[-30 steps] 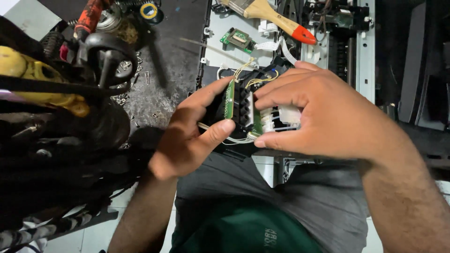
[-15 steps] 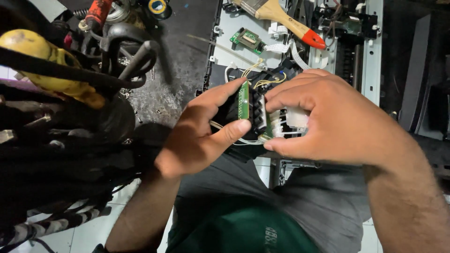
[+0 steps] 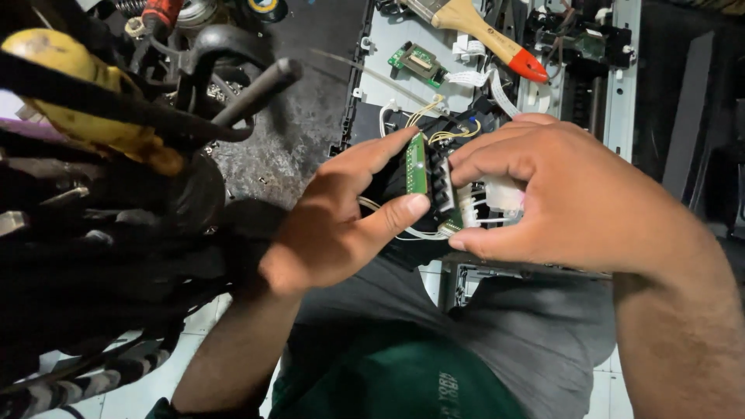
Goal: The person assembles a small electronic component by hand, aligning a green circuit board with a white plastic housing and securing it with a screwdriver. The person then attaches a black plastic cover to the assembly.
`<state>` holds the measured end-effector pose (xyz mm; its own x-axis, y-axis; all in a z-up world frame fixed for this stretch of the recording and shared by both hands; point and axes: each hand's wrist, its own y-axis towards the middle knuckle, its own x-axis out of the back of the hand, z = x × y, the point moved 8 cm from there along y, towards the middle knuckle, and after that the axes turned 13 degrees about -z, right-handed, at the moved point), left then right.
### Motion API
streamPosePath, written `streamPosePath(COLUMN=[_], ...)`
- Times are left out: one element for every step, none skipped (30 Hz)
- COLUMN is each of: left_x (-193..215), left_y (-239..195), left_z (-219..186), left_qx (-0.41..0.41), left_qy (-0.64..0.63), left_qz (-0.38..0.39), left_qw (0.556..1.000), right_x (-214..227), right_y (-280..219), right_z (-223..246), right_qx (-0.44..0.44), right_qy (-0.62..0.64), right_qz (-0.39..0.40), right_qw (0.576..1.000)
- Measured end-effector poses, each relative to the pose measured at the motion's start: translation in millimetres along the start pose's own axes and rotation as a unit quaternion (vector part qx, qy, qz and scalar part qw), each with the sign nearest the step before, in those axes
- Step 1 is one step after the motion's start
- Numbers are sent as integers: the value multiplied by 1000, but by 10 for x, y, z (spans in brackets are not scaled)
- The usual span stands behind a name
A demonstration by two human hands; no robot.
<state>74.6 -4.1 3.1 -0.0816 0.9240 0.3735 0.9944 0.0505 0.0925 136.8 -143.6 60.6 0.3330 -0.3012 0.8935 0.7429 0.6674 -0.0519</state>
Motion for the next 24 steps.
streamPosePath(left_x=[5, 1, -4, -2, 4, 13, 10, 1, -8, -11, 5, 22, 21, 15, 8, 21, 31, 41, 46, 39, 30, 29, 40, 49], left_y=[10, 12, 15, 13, 14, 19, 17, 12, 8, 9, 13, 19, 18, 16, 14, 8, 1, -3, -2, -3, -4, -6, -2, 2], left_z=[-6, -10, -16, -7, -19, -33, -38, -21, -2, 11, -17, -46, -36, -9, 17, 14, 13, 10, -1, 16, 31, 43, 28, 11], left_qx=[1, 2, 3, 4, -7, -18, -18, -7, 4, 5, -18, -42, -42, -34, -25, -25, -22, -20, -20, -3, 15, 15, 0, -14], left_qy=[-2, -3, -4, -5, -14, -22, -23, -10, 3, 1, -11, -23, -24, -8, 9, 8, 8, 8, 8, 7, 5, 6, -6, -17], left_qz=[-2, 2, 6, 5, 0, -4, -5, -2, 1, 0, -12, -24, -25, -22, -19, -20, -19, -17, -18, -9, 0, 1, -8, -15], left_qw=[1000, 1000, 1000, 1000, 1000, 1000, 1000, 1000, 1000, 1000, 1000, 999, 999, 999, 999, 999, 1000, 1000, 1000, 1000, 1000, 1000, 1000, 1000], right_x=[-8, -9, -8, -20, -22, -22, -28, -43, -58, -69, -54, -36, -49, -57, -64, -72, -52, -30, -19, -37, -50, -19, -19, -15], right_y=[3, 7, 9, 8, 8, 9, 11, 11, 10, 7, 11, 12, 5, 0, -6, -21, -34, -47, -48, -52, -73, -45, -60, -97], right_z=[-3, -1, 1, -8, -10, -12, -17, -51, -84, -77, -36, 5, 8, 10, 12, 20, 33, 43, 69, -15, -100, -4, -32, -54], right_qx=[1, 6, 11, 12, 18, 23, 24, 6, -11, -11, 9, 29, 29, 26, 23, 24, 24, 25, 26, -43, -110, -110, -189, -267], right_qy=[-1, -5, -8, -9, -9, -9, -10, -12, -14, -14, -6, 3, 2, 10, 18, 17, 31, 46, 45, 29, 13, 14, 4, -6], right_qz=[2, -3, -8, -7, -10, -14, -14, -8, -3, -2, -17, -34, -33, -35, -36, -36, -52, -69, -69, -54, -39, -40, -18, 4], right_qw=[1000, 1000, 1000, 1000, 1000, 1000, 1000, 1000, 1000, 1000, 1000, 999, 999, 999, 999, 999, 998, 996, 996, 997, 993, 993, 982, 964])
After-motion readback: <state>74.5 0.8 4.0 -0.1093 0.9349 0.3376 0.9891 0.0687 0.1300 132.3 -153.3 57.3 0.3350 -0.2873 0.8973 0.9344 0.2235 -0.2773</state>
